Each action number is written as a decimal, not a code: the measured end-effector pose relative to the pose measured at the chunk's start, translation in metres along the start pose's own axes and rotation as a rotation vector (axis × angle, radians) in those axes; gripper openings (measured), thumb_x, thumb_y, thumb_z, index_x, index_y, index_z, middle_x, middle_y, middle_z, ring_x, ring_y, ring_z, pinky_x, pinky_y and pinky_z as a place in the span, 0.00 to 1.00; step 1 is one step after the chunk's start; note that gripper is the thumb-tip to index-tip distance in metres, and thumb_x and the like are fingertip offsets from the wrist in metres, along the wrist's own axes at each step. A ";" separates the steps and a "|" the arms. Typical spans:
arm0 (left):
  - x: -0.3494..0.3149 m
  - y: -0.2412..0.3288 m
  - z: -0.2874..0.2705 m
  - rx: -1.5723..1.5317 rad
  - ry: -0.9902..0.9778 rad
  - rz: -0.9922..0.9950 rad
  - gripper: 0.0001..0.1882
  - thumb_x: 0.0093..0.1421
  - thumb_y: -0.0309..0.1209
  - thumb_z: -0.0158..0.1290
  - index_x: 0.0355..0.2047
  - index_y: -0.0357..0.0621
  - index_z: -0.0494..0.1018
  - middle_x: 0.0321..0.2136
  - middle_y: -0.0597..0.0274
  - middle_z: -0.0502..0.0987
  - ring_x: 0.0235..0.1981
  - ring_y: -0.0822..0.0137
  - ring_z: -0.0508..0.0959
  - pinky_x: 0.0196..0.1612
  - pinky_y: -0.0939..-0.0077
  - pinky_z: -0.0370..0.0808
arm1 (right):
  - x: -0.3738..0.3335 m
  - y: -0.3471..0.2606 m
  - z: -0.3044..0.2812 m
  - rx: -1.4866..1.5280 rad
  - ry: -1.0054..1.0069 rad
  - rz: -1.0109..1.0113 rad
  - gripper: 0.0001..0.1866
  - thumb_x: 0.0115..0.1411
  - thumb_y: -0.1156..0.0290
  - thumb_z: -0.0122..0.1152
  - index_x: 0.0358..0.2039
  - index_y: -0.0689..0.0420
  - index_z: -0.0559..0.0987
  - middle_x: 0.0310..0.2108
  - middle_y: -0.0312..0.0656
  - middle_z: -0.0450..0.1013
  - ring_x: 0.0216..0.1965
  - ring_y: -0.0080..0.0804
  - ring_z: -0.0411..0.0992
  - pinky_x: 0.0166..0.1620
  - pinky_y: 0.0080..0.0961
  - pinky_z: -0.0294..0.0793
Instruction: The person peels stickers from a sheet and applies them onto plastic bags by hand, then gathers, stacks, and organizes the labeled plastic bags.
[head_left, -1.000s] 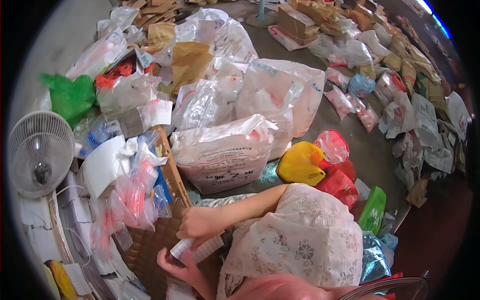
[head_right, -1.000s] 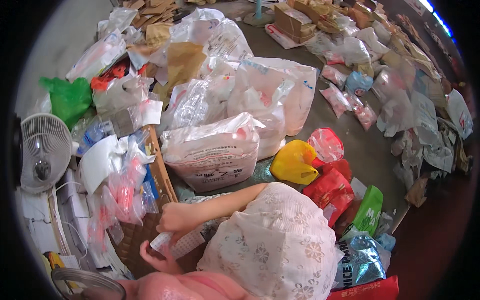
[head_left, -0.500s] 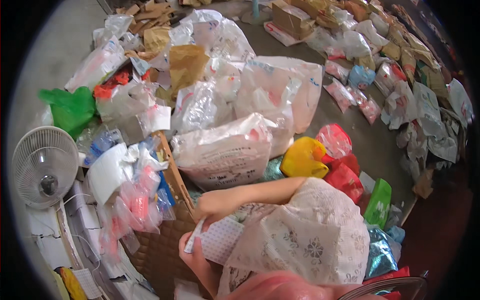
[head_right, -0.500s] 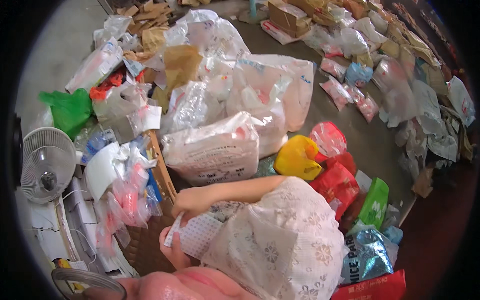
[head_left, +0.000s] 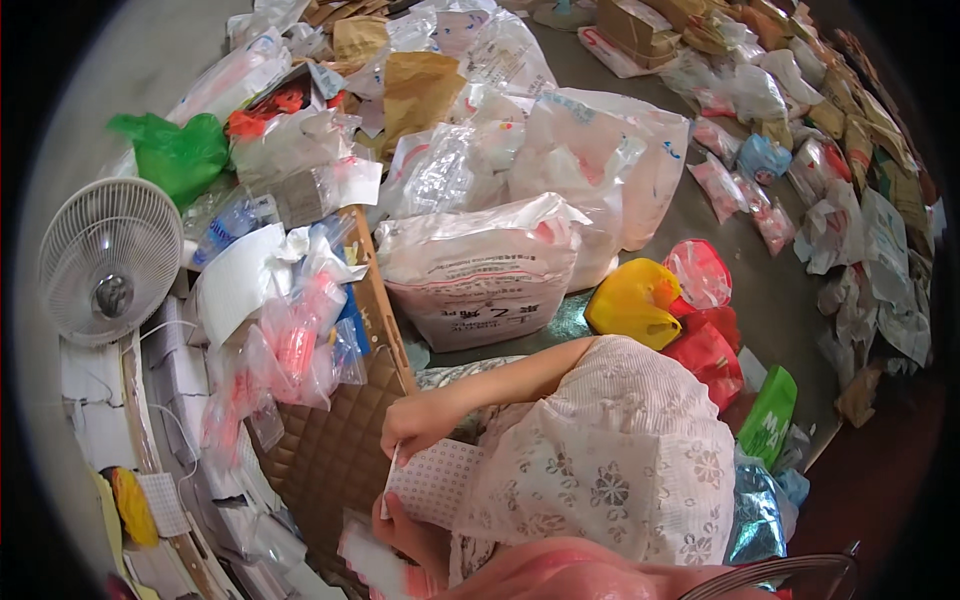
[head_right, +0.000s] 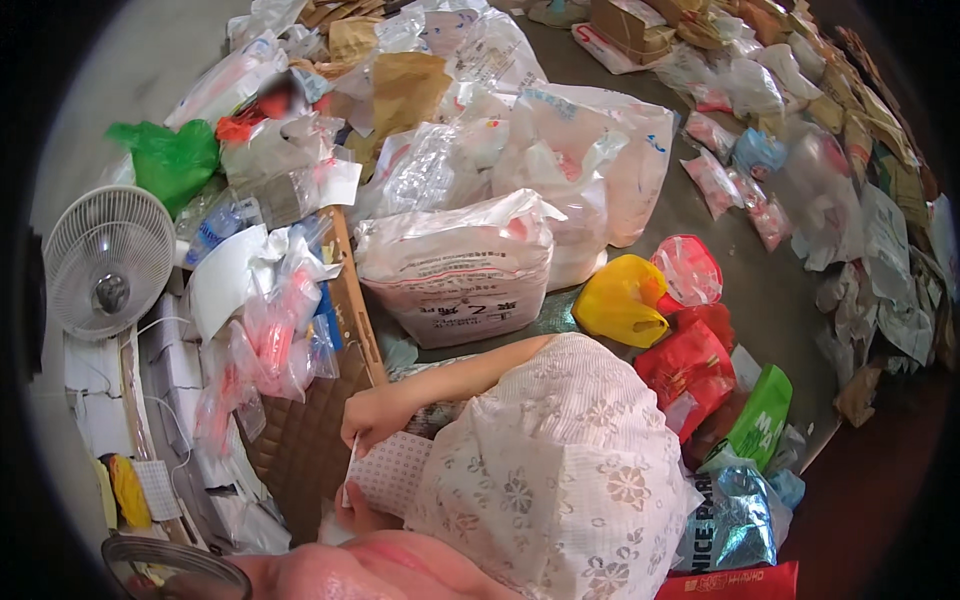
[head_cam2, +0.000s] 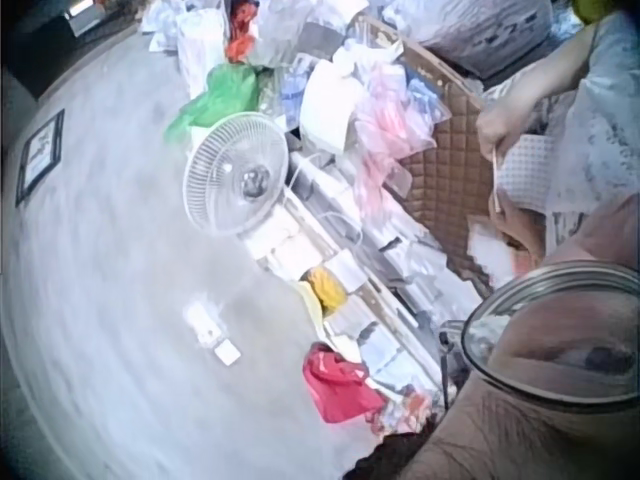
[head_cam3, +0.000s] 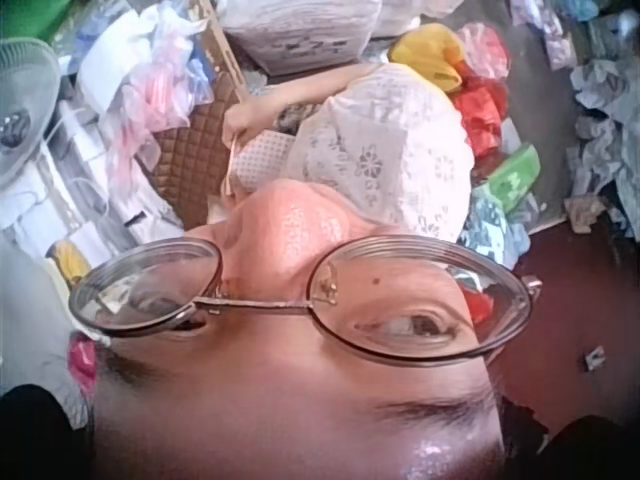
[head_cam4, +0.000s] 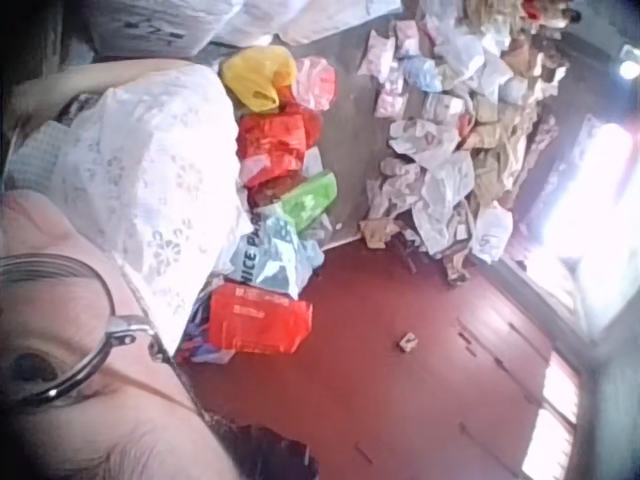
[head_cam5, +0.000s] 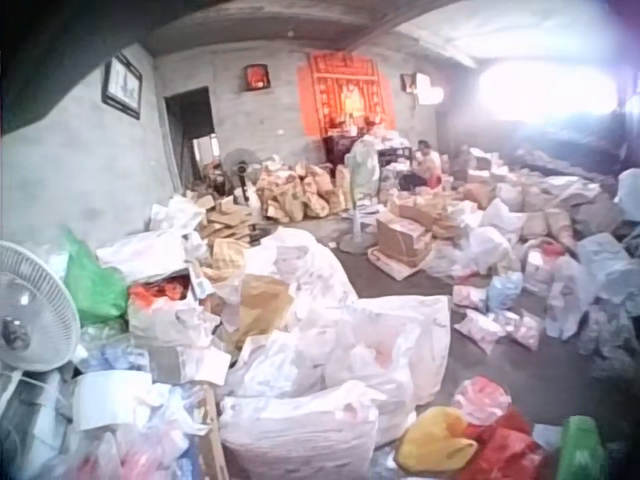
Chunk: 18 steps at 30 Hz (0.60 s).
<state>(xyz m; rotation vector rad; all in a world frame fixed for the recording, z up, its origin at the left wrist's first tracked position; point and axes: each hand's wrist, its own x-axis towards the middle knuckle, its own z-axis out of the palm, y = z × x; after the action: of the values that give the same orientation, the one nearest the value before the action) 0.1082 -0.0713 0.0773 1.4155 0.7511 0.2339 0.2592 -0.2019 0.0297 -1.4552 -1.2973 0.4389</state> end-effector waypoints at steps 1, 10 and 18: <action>-0.006 0.004 0.003 -0.050 0.022 0.051 0.10 0.59 0.29 0.49 0.38 0.36 0.67 0.33 0.56 0.70 0.33 0.65 0.71 0.35 0.68 0.72 | 0.004 0.000 0.001 0.003 -0.009 -0.008 0.11 0.53 0.65 0.59 0.28 0.60 0.76 0.24 0.46 0.73 0.30 0.46 0.71 0.32 0.37 0.67; 0.001 -0.010 -0.032 0.027 0.157 0.211 0.06 0.58 0.26 0.46 0.29 0.35 0.68 0.29 0.57 0.71 0.32 0.64 0.70 0.36 0.65 0.72 | 0.021 0.002 0.010 0.003 0.067 -0.135 0.11 0.52 0.63 0.61 0.27 0.59 0.77 0.23 0.45 0.74 0.28 0.43 0.73 0.30 0.35 0.69; 0.017 -0.013 -0.043 0.478 0.038 0.344 0.06 0.56 0.26 0.50 0.30 0.35 0.70 0.29 0.57 0.71 0.34 0.62 0.71 0.37 0.62 0.73 | 0.010 0.002 0.006 -0.037 0.049 -0.002 0.10 0.52 0.65 0.60 0.26 0.59 0.75 0.23 0.45 0.73 0.29 0.45 0.72 0.32 0.36 0.68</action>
<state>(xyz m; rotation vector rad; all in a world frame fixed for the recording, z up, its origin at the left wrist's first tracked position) 0.0917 -0.0298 0.0607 2.0020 0.6118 0.3643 0.2586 -0.1902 0.0298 -1.4871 -1.2738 0.3776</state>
